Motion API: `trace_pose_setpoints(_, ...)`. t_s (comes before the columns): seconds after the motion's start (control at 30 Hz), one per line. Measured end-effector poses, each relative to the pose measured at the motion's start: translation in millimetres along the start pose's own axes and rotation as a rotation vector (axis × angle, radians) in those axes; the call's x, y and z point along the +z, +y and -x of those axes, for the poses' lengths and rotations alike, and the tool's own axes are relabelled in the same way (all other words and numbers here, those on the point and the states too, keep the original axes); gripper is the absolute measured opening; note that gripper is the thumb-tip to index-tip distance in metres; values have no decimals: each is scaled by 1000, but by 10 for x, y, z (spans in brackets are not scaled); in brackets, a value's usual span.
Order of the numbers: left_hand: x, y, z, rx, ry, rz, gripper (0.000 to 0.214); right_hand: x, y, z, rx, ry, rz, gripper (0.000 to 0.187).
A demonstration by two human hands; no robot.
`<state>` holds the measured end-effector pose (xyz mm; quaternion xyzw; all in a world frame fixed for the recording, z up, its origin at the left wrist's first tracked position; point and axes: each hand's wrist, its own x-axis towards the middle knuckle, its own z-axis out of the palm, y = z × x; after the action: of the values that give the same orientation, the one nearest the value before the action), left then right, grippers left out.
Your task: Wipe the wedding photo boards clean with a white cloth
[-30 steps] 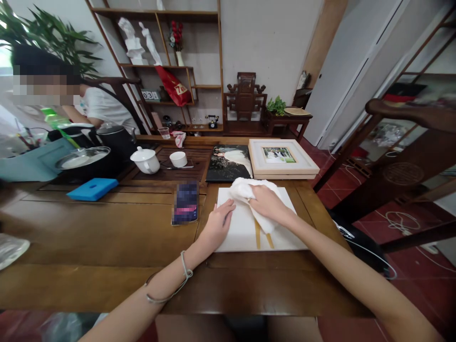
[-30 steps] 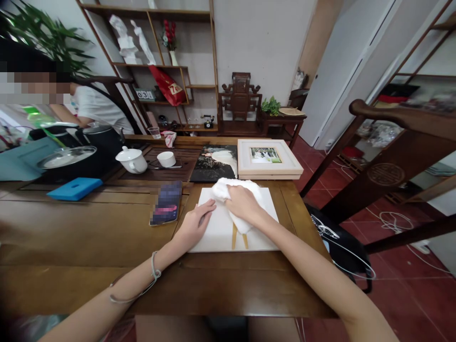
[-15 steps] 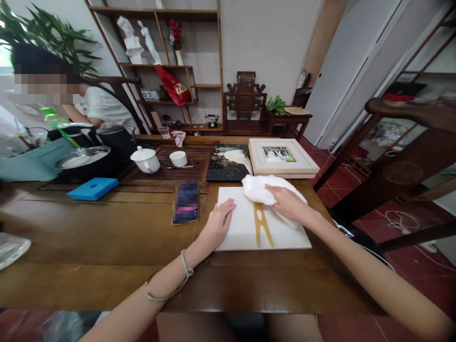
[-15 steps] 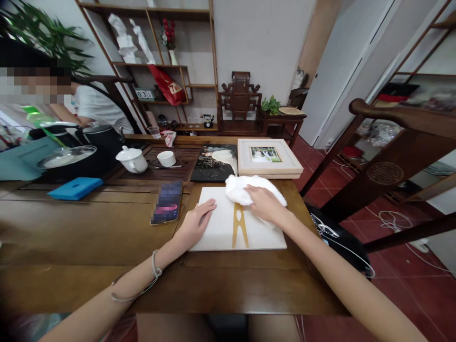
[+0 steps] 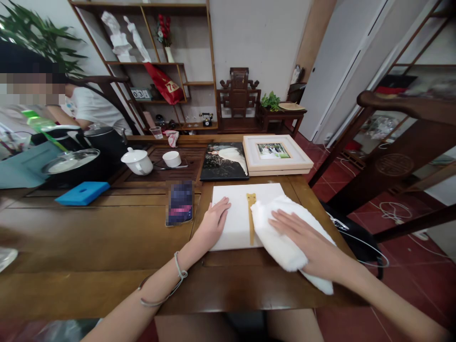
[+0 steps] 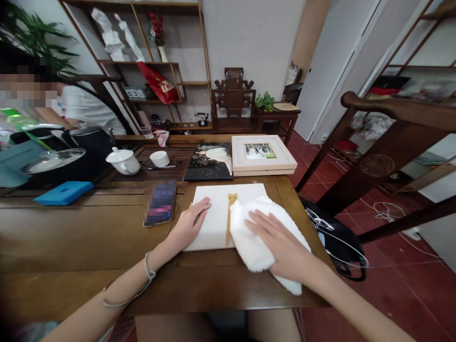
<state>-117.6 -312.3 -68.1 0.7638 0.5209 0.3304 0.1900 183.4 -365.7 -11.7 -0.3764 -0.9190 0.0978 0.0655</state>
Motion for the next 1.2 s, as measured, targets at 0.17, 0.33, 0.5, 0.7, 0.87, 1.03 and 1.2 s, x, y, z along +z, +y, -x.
trace_pose_setpoints(0.17,-26,-11,5,10,-22,6,32,-11,541,-619,39,16,-17,82)
trace_pose_setpoints(0.33,-36,-12,1,13,-20,-1,31,-40,735,-1006,95,72,49,82)
trace_pose_setpoints(0.5,-27,2,-5,6,-25,-7,32,-5,357,-585,42,-26,141,97)
trace_pose_setpoints(0.7,-7,-3,-6,-9,-18,5,32,-37,-33,82,-56,-62,111,102)
trace_pose_setpoints(0.87,-9,-4,-5,-12,-20,5,31,-50,254,-118,-5,-68,26,94)
trace_pose_setpoints(1.03,-22,0,-7,-5,-30,-11,32,-90,669,-720,127,-40,55,88)
trace_pose_setpoints(1.2,-20,-9,-4,2,-25,-27,32,-101,665,-836,90,-100,119,92)
